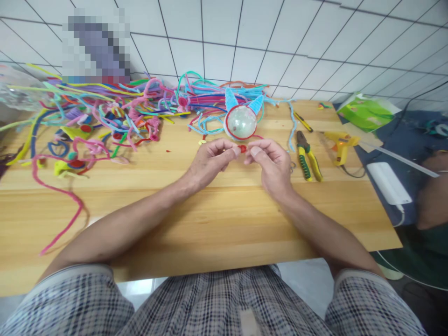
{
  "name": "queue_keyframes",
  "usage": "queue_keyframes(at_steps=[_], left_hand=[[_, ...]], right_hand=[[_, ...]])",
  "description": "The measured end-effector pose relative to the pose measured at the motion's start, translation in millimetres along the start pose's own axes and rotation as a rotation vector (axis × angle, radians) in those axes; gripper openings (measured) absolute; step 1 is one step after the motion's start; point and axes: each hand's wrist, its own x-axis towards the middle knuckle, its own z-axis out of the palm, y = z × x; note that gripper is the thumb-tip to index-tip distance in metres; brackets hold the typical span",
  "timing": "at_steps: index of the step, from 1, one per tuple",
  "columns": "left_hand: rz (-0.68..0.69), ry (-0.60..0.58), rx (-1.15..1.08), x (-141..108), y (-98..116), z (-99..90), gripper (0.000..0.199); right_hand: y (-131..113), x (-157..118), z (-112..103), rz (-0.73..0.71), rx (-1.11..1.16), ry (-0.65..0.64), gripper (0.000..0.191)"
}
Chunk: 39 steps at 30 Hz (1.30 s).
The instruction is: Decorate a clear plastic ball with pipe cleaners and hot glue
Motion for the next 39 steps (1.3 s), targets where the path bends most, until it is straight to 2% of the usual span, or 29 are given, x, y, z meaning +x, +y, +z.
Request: queue_keyframes(at_steps=[5, 11, 15, 27, 30, 39], left_hand=[[-0.031, -0.034, 0.038, -0.4, 1.2, 1.3, 0.041], [-0.047, 0.005, 0.099, -3.2, 4.2, 2.2, 0.035], [-0.016, 0.051, 0.107, -2.9, 2.7, 2.4, 0.040], [0.133, 0.036, 0.116, -6.8, 1.5, 5.1, 0.052], [0.153, 0.037, 0.128, -7.4, 1.9, 4.5, 0.050], [0.070, 0.087, 0.025, -6.8, -8.0, 6.3, 0.041]], right_hand=[[2.1, 0.2, 2.5, 0.012, -0.011, -0.052, 0.022], [6.4, 1.6, 2.3, 0.002, -0.028, -0.012, 0.019], [2.9, 0.1, 3.5, 0.010, -0.016, -0.019, 0.016], [-1.2, -5.2, 3.9, -0.055, -0.074, -0.049, 0.018], [0.2, -6.3, 4.2, -0.067, -0.090, -0.045, 0.020], [7.0, -7.0, 9.9, -0.002, -0.034, -0.036, 0.038]])
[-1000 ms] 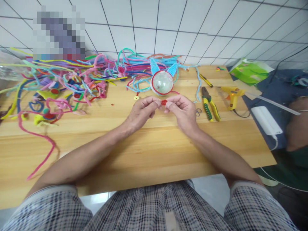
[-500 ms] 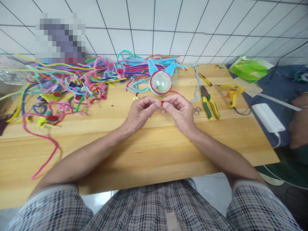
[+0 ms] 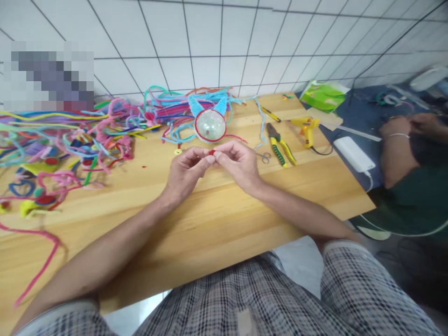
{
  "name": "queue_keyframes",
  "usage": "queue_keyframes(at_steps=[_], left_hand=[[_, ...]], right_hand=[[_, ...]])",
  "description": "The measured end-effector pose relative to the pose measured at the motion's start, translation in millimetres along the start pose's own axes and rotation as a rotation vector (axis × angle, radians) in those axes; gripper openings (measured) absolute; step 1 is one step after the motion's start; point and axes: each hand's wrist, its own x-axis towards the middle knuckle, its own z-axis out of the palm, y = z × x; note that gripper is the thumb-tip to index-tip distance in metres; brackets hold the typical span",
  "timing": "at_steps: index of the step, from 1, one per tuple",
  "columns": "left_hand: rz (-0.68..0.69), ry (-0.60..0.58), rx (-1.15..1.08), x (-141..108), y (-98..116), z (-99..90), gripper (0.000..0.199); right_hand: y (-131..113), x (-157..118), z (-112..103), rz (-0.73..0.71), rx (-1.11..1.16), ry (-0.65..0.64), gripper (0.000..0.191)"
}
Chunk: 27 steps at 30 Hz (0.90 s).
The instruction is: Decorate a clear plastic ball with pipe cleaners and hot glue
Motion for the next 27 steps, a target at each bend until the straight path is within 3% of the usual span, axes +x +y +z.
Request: queue_keyframes(at_steps=[4, 7, 11, 15, 18, 23, 27], left_hand=[[-0.003, 0.065, -0.032, -0.3, -3.3, 1.8, 0.035], [-0.046, 0.069, -0.015, -0.7, -3.4, 3.2, 0.033], [-0.124, 0.028, 0.003, 0.4, -9.6, 4.3, 0.032], [-0.180, 0.013, -0.016, 2.1, -22.7, 3.1, 0.036], [-0.205, -0.003, -0.031, 1.8, -30.3, 2.8, 0.038], [-0.258, 0.011, -0.039, 0.0, -32.3, 5.3, 0.043], [-0.298, 0.005, -0.068, 0.8, -33.0, 6.7, 0.051]], right_hand=[[-13.2, 8.2, -8.6, -0.016, -0.095, -0.114, 0.037], [-26.4, 19.3, -35.0, -0.083, -0.338, -0.106, 0.027], [-24.9, 27.2, -99.4, -0.148, -0.634, 0.135, 0.008], [-7.0, 16.2, -167.9, 0.058, -0.761, 0.394, 0.005], [3.1, 2.9, -207.1, 0.185, -0.843, 0.605, 0.012], [9.7, -0.5, -250.5, 0.269, -0.803, 0.908, 0.037], [16.4, 20.3, -268.0, 0.258, -0.798, 0.939, 0.055]])
